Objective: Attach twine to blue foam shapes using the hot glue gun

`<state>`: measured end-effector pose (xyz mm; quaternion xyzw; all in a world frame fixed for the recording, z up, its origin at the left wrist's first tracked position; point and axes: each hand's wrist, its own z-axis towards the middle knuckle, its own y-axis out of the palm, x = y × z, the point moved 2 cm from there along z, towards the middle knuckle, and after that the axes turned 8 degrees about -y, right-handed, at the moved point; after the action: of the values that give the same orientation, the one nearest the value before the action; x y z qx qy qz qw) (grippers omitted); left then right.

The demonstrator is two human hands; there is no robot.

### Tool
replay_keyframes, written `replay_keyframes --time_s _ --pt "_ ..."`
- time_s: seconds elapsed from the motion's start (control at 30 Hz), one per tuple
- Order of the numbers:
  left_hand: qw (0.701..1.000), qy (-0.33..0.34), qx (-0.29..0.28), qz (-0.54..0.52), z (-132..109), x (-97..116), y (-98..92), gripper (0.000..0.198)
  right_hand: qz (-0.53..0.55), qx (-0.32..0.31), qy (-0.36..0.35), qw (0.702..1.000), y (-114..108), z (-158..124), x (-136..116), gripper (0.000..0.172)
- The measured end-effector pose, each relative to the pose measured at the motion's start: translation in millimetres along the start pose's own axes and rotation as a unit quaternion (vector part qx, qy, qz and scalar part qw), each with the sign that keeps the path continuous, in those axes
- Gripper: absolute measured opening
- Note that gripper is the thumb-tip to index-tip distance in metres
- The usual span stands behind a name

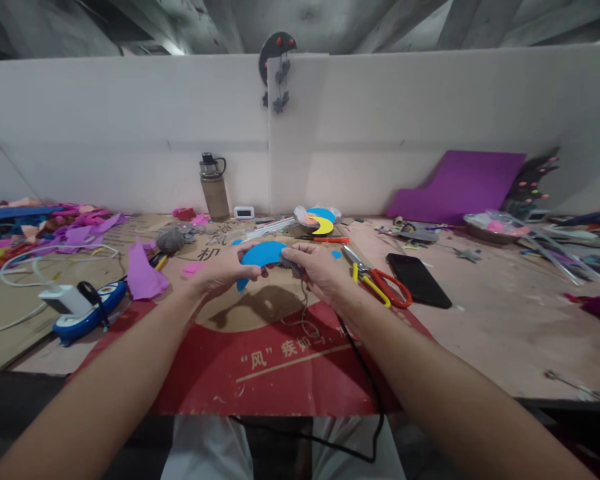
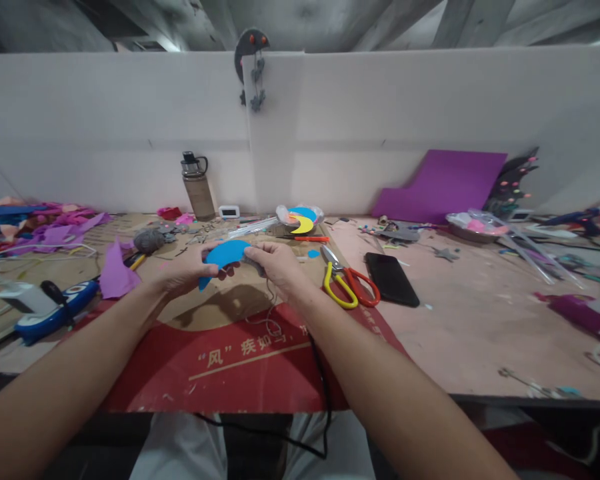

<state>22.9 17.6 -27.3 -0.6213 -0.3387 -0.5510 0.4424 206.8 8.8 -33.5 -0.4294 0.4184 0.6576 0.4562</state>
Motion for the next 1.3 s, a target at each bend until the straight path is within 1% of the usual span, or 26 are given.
replay_keyframes --time_s 0.03,0.07,0.13,0.2,0.27,0.3,0.33,0.4,0.47,0.53,0.57,0.6,0.63,0.67,0.7,0.8,0.9,1.0,1.17,1.23,1.3 --pt "0.999 -0.003 -0.001 -0.044 1.2 -0.1 -2.1 0.05 0.003 0.005 -0.003 1.0 -1.9 1.3 0.7 0.029" --pt "0.996 -0.005 0.01 -0.092 2.8 -0.1 -4.8 0.048 0.006 0.011 -0.006 1.0 -3.7 2.4 1.3 0.029" --pt "0.98 -0.013 0.065 -0.187 6.5 -0.7 -12.3 0.037 0.012 0.02 -0.01 1.0 -6.3 4.2 2.7 0.029" --pt "0.956 -0.003 0.137 -0.26 9.8 -1.7 -21.5 0.023 0.016 0.028 -0.019 0.999 -7.5 5.3 3.8 0.029" --pt "0.944 -0.013 0.188 -0.271 11.8 -4.4 -28.7 0.012 0.018 0.039 -0.029 0.999 -8.1 6.0 4.8 0.029" --pt "0.945 -0.02 0.197 -0.26 12.4 -6.0 -30.4 0.012 0.018 0.046 -0.035 0.998 -8.3 6.3 5.3 0.028" --pt "0.949 -0.024 0.201 -0.241 12.7 -7.9 -30.7 0.017 0.019 0.054 -0.04 0.998 -8.7 6.7 5.7 0.028" --pt "0.961 -0.034 0.195 -0.193 12.4 -12.2 -27.1 0.03 0.019 0.074 -0.053 0.996 -9.9 7.5 6.5 0.028" --pt "0.97 -0.065 0.181 -0.147 11.0 -17.2 -18.8 0.039 0.018 0.098 -0.068 0.993 -11.3 8.0 7.0 0.028" --pt "0.972 -0.122 0.169 -0.104 8.3 -21.4 -7.6 0.036 0.019 0.119 -0.076 0.99 -12.2 7.9 7.7 0.028" --pt "0.973 -0.135 0.159 -0.095 6.7 -21.8 -1.2 0.032 0.022 0.128 -0.078 0.988 -12.1 7.5 8.3 0.027" --pt "0.977 -0.143 0.13 -0.088 5.3 -21.1 6.2 0.027 0.025 0.132 -0.078 0.988 -11.5 7.1 8.9 0.027" --pt "0.983 -0.138 0.08 -0.088 4.2 -19.2 14.6 0.025 0.027 0.133 -0.078 0.988 -10.3 6.4 9.7 0.026" --pt "0.986 -0.114 0.052 -0.107 3.2 -16.2 22.1 0.029 0.026 0.131 -0.08 0.988 -8.5 5.6 10.3 0.025" --pt "0.986 -0.089 0.042 -0.135 2.3 -13.1 28.6 0.032 0.024 0.128 -0.083 0.988 -6.4 4.6 10.8 0.025" --pt "0.967 -0.036 0.047 -0.248 2.1 -6.6 42.4 0.035 0.009 0.118 -0.095 0.988 2.2 0.3 10.5 0.024" --pt "0.954 -0.037 0.064 -0.29 3.4 -6.7 47.5 0.032 -0.009 0.112 -0.102 0.988 11.4 -4.8 7.9 0.025" --pt "0.951 -0.035 0.092 -0.293 3.9 -8.2 45.8 0.031 -0.014 0.111 -0.102 0.989 17.4 -7.9 6.3 0.026" --pt "0.955 -0.033 0.113 -0.271 3.6 -7.2 40.1 0.031 0.025 0.099 -0.1 0.99 18.5 -6.9 9.3 0.027" --pt "0.957 -0.035 0.121 -0.26 3.4 -6.2 37.2 0.032 0.046 0.083 -0.086 0.992 18.2 -5.9 10.3 0.027" --pt "0.96 -0.035 0.125 -0.247 3.1 -5.0 34.1 0.033 0.062 0.06 -0.054 0.995 18.2 -5.2 10.9 0.027"
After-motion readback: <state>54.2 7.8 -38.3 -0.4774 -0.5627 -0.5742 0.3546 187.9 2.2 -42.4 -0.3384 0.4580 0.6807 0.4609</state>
